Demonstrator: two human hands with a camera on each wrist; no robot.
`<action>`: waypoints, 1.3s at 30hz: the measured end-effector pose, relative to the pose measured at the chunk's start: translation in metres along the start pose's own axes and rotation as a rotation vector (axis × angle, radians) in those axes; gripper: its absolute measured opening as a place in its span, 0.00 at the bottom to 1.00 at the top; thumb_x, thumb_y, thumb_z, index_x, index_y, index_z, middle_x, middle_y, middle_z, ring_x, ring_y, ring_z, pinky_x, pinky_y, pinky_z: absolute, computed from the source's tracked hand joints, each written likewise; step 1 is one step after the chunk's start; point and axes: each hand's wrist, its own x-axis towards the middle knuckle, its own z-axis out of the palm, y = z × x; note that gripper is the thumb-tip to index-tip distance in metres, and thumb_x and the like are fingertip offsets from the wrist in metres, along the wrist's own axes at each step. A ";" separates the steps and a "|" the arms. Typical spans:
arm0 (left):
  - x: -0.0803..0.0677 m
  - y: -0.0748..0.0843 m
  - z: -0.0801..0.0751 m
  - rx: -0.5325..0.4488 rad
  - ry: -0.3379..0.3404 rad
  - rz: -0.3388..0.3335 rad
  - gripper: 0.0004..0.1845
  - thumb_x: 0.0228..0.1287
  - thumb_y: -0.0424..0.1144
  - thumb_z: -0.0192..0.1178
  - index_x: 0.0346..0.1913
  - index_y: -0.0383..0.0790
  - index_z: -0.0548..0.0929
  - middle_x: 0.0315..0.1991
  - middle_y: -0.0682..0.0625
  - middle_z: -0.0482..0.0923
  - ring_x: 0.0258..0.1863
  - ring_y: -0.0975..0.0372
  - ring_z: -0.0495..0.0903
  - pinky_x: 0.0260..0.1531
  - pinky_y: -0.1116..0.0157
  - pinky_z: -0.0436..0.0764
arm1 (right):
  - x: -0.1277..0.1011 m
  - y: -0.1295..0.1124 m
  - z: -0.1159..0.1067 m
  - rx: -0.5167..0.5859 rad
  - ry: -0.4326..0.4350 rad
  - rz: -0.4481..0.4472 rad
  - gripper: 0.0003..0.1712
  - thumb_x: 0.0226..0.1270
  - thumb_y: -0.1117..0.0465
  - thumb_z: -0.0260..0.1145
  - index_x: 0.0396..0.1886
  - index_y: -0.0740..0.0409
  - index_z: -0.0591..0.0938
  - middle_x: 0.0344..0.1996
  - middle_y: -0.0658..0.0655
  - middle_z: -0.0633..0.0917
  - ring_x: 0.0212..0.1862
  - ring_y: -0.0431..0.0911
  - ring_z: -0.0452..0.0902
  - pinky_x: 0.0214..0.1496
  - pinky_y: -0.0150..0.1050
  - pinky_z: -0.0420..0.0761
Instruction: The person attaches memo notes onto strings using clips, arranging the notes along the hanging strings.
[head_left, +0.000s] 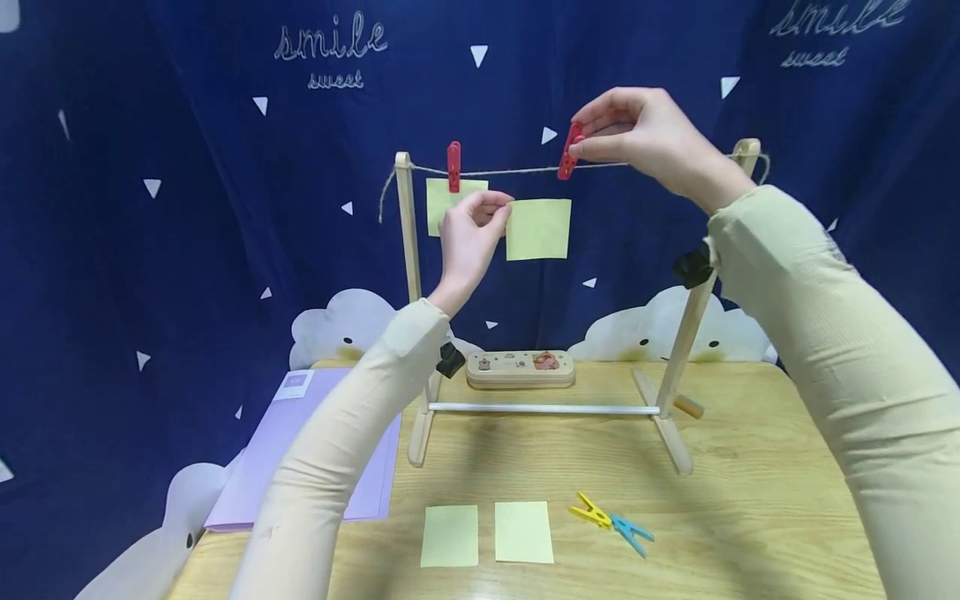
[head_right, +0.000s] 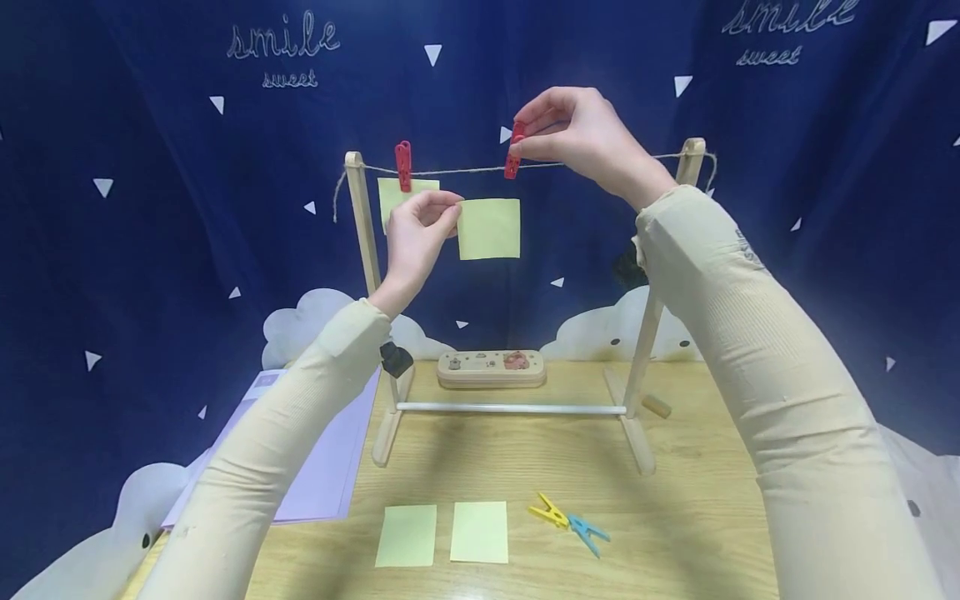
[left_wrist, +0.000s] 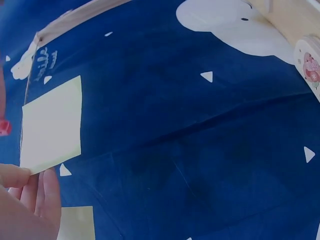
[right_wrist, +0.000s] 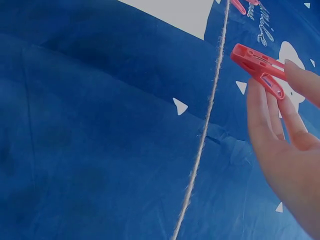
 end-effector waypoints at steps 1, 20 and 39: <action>0.001 0.000 0.000 0.004 0.004 -0.001 0.08 0.67 0.34 0.62 0.45 0.33 0.87 0.42 0.41 0.89 0.38 0.53 0.88 0.33 0.76 0.80 | 0.004 -0.002 0.001 -0.005 0.002 -0.001 0.23 0.62 0.56 0.73 0.56 0.55 0.80 0.40 0.43 0.83 0.44 0.39 0.81 0.53 0.22 0.81; 0.005 -0.004 -0.002 -0.001 0.014 -0.034 0.08 0.67 0.33 0.63 0.45 0.33 0.87 0.42 0.41 0.89 0.37 0.55 0.88 0.35 0.71 0.86 | 0.045 -0.009 0.021 0.074 -0.047 0.023 0.19 0.61 0.58 0.74 0.51 0.58 0.83 0.35 0.44 0.85 0.40 0.38 0.84 0.45 0.21 0.82; 0.003 -0.004 -0.004 0.049 0.003 -0.016 0.09 0.68 0.34 0.62 0.45 0.34 0.87 0.43 0.42 0.89 0.38 0.55 0.89 0.35 0.72 0.84 | 0.053 -0.004 0.033 0.033 -0.069 0.004 0.17 0.61 0.59 0.73 0.48 0.61 0.84 0.30 0.41 0.86 0.37 0.36 0.86 0.44 0.22 0.83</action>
